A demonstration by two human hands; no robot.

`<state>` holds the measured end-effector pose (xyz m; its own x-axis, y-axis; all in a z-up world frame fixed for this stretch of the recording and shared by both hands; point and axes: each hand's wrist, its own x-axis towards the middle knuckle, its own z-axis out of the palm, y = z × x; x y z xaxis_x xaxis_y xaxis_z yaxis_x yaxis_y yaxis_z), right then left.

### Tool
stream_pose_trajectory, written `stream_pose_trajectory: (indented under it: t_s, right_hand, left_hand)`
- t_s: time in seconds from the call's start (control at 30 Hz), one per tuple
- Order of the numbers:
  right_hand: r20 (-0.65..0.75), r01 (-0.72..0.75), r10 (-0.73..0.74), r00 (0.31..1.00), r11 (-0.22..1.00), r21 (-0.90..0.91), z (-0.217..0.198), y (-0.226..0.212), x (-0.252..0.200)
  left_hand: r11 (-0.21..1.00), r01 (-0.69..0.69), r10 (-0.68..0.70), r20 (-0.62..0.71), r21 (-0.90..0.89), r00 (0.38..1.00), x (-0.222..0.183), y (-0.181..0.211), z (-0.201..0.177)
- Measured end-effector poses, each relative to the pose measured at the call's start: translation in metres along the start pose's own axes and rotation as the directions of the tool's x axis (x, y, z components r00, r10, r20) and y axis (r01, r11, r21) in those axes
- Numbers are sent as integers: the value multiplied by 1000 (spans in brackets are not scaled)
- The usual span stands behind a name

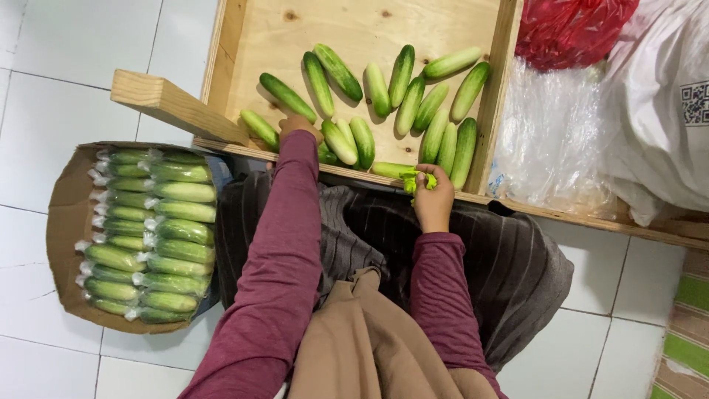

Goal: The person picks up cucumbers from a wooden crate, places them into plastic bags, ties the bags, and puts the packaged cucumbers into a cardboard box.

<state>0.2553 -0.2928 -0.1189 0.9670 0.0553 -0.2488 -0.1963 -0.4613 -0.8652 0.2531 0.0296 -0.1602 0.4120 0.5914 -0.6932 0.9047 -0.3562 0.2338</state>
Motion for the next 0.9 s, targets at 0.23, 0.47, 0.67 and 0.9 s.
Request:
stream_pose_trajectory:
  t_s: [0.23, 0.47, 0.67, 0.9]
  right_hand:
    - [4, -3, 3, 1000, 1000, 12, 5, 9, 3]
    - [3, 5, -5, 1000, 1000, 1, 3, 4, -2]
    - [7, -2, 2, 1000, 1000, 5, 6, 14, 3]
    - [-59, -10, 21, 998, 984, 178, -4, -22, -7]
  left_hand:
    - [985, -157, 156, -11, -71, 988, -9, -8, -1]
    - [980, -199, 198, 54, 19, 979, -3, -14, 12]
    - [947, -318, 316, 37, 39, 948, -71, 5, -24]
    - [758, -644, 646, -19, -102, 763, -135, 25, -60]
